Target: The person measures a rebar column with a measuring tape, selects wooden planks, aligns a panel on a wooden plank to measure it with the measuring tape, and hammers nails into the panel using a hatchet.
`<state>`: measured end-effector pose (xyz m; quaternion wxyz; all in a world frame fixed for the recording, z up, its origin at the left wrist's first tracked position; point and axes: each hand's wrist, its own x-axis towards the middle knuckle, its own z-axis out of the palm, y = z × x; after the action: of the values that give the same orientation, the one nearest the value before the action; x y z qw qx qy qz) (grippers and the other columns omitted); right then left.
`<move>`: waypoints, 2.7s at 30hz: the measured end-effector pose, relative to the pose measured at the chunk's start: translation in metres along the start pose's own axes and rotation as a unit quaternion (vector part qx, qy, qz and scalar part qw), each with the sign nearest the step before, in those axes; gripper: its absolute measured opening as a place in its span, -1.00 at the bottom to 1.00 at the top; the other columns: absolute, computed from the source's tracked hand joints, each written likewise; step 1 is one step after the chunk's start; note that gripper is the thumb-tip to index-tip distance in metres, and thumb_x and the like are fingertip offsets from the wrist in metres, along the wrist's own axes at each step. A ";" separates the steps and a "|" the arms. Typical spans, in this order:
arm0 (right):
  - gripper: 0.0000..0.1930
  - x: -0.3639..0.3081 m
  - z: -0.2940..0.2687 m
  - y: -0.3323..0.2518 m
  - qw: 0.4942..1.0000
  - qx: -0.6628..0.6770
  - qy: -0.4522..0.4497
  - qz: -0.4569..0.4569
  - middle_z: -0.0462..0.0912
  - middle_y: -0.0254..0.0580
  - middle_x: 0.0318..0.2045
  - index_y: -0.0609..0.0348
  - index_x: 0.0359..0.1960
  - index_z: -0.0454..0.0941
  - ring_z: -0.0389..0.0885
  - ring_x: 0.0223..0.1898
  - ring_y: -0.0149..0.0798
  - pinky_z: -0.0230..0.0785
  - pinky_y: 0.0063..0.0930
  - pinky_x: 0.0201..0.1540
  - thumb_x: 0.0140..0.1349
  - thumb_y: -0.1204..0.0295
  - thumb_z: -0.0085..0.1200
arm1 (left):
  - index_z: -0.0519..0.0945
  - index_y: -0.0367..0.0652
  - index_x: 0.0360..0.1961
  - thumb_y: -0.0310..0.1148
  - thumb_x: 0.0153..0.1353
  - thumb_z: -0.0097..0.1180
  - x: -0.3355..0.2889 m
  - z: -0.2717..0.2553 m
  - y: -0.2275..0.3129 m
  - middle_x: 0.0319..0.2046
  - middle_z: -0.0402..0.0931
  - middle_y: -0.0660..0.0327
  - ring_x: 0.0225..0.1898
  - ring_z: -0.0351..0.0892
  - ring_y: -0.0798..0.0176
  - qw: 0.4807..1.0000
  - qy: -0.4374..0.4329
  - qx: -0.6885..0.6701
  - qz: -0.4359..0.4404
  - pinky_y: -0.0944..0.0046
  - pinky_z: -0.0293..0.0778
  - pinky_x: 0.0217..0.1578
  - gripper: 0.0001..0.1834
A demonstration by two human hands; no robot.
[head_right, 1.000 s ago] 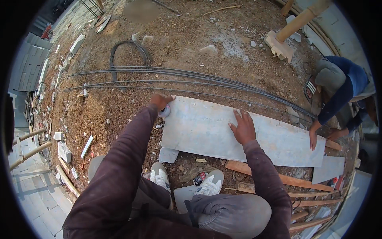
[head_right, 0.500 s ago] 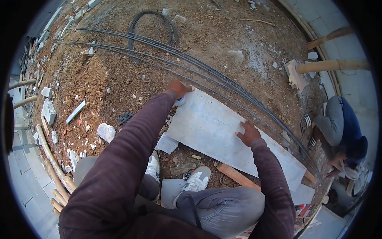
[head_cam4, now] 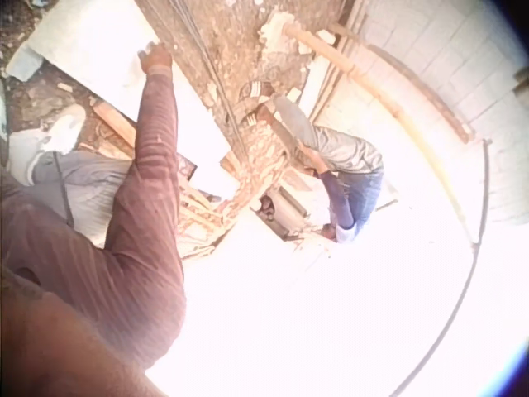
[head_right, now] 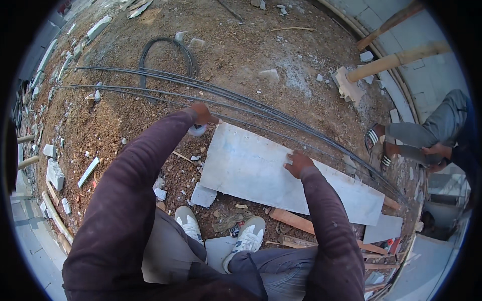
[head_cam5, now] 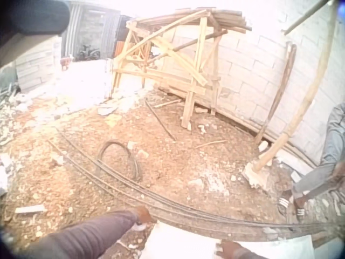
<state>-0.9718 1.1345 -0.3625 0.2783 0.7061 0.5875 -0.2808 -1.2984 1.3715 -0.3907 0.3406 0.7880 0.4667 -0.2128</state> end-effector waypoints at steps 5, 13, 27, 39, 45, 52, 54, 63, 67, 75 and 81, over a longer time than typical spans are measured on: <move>-0.38 -0.008 0.005 -0.015 0.998 0.049 0.023 0.040 0.14 -0.03 0.34 0.07 0.26 0.29 0.18 0.32 -0.04 0.12 -0.28 0.31 0.24 0.01 -0.04 | 0.66 -0.34 -0.32 0.32 -0.07 0.19 0.012 0.028 -0.006 -0.32 0.61 -0.09 -0.27 0.63 0.03 0.996 -0.009 -0.087 0.032 0.10 0.46 -0.17 -0.22; -0.35 -0.010 0.017 -0.035 0.985 0.115 0.057 0.112 0.02 -0.02 0.38 0.13 0.31 0.19 0.19 0.32 -0.04 0.14 -0.29 0.30 0.25 0.06 -0.07 | 0.59 -0.45 -0.52 0.05 -0.05 0.34 0.011 0.049 -0.011 -0.54 0.59 -0.03 -0.52 0.54 0.15 0.970 0.025 -0.239 0.043 0.09 0.43 -0.39 -0.40; -0.29 0.003 0.024 -0.059 0.966 0.124 0.059 0.220 -0.03 -0.01 0.40 0.30 0.32 0.07 0.14 0.34 0.00 0.17 -0.18 0.28 0.25 0.11 -0.06 | 0.61 -0.42 -0.56 -0.06 -0.05 0.38 0.022 0.067 -0.014 -0.59 0.59 0.07 -0.56 0.51 0.26 0.912 0.043 -0.392 0.117 0.18 0.40 -0.46 -0.50; -0.22 -0.004 0.005 -0.055 0.985 0.034 -0.048 0.163 -0.13 0.10 0.40 0.32 0.33 0.04 0.21 0.31 0.00 0.14 -0.31 0.29 0.21 0.06 -0.03 | 0.60 -0.47 -0.50 0.21 -0.21 0.36 0.032 0.075 -0.024 -0.45 0.60 -0.16 -0.40 0.63 -0.06 0.949 0.034 -0.306 0.070 0.07 0.49 -0.29 -0.25; -0.35 0.025 -0.012 -0.049 0.992 -0.021 -0.040 0.119 0.45 0.20 0.06 0.39 0.02 0.46 0.43 0.11 0.09 0.27 -0.22 0.17 0.19 -0.05 -0.03 | 0.59 -0.48 -0.44 0.19 -0.24 0.38 0.023 0.083 -0.029 -0.47 0.58 -0.10 -0.42 0.60 0.05 0.911 0.068 -0.404 0.041 0.12 0.47 -0.33 -0.24; -0.33 0.034 -0.019 -0.075 0.985 -0.041 -0.009 0.170 0.58 0.18 -0.10 0.35 -0.13 0.56 0.53 0.00 0.13 0.38 -0.14 0.05 0.12 -0.14 0.02 | 0.63 -0.39 -0.44 0.14 -0.12 0.34 0.014 0.096 -0.058 -0.49 0.59 0.01 -0.41 0.57 0.21 0.890 0.063 -0.446 0.072 0.22 0.46 -0.33 -0.35; -0.36 0.032 -0.025 -0.072 0.983 -0.046 -0.010 0.176 0.58 0.18 -0.10 0.33 -0.15 0.57 0.53 -0.01 0.13 0.38 -0.12 0.03 0.12 -0.13 0.03 | 0.64 -0.33 -0.35 0.12 -0.02 0.29 -0.003 0.098 -0.065 -0.46 0.58 0.06 -0.43 0.53 0.30 0.866 0.058 -0.486 0.098 0.28 0.44 -0.36 -0.40; -0.76 0.020 -0.075 -0.239 0.899 0.396 0.076 -0.169 0.62 -0.17 -0.42 0.29 -0.23 0.58 0.56 -0.39 -0.34 0.39 -0.46 -0.31 0.24 0.34 0.09 | -0.02 -0.26 0.34 0.27 0.18 -0.01 -0.100 0.121 -0.096 -0.19 0.47 0.05 -0.27 0.53 0.25 0.641 -0.046 -0.764 0.061 0.23 0.50 -0.17 -0.02; -0.78 0.027 -0.034 -0.293 0.860 0.383 -0.021 -0.336 0.62 -0.23 -0.34 0.27 -0.14 0.55 0.49 -0.32 -0.45 0.37 -0.47 -0.21 0.29 0.39 -0.01 | -0.49 -0.27 0.36 0.41 0.05 -0.05 -0.109 0.134 -0.085 0.10 0.35 -0.13 0.24 0.21 0.10 0.690 -0.042 -0.701 0.175 0.13 0.13 0.24 0.29; -0.88 0.029 -0.005 -0.318 0.792 0.473 -0.269 -0.277 0.47 -0.48 -0.58 0.15 -0.36 0.53 0.39 -0.55 -0.57 0.26 -0.64 -0.49 0.24 0.38 0.08 | -0.33 -0.43 0.36 0.69 -0.25 -0.26 -0.151 0.178 -0.105 0.30 0.06 -0.12 0.18 0.31 0.04 0.769 -0.001 -0.618 0.162 0.17 0.22 0.19 0.49; -0.81 0.043 -0.043 -0.326 0.810 0.448 -0.336 -0.174 0.45 -0.46 -0.60 0.17 -0.37 0.50 0.37 -0.60 -0.57 0.22 -0.63 -0.59 0.23 0.29 0.06 | -0.22 -0.19 0.40 0.53 -0.10 -0.02 -0.178 0.219 -0.111 0.01 0.38 0.06 -0.04 0.44 0.28 0.599 -0.068 -0.779 0.173 0.29 0.42 -0.08 0.31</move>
<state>-1.2837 1.2453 -0.3846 0.0575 0.4999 0.3798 -0.7762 -1.4847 1.1422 -0.4603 0.8862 0.2734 0.2859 0.2411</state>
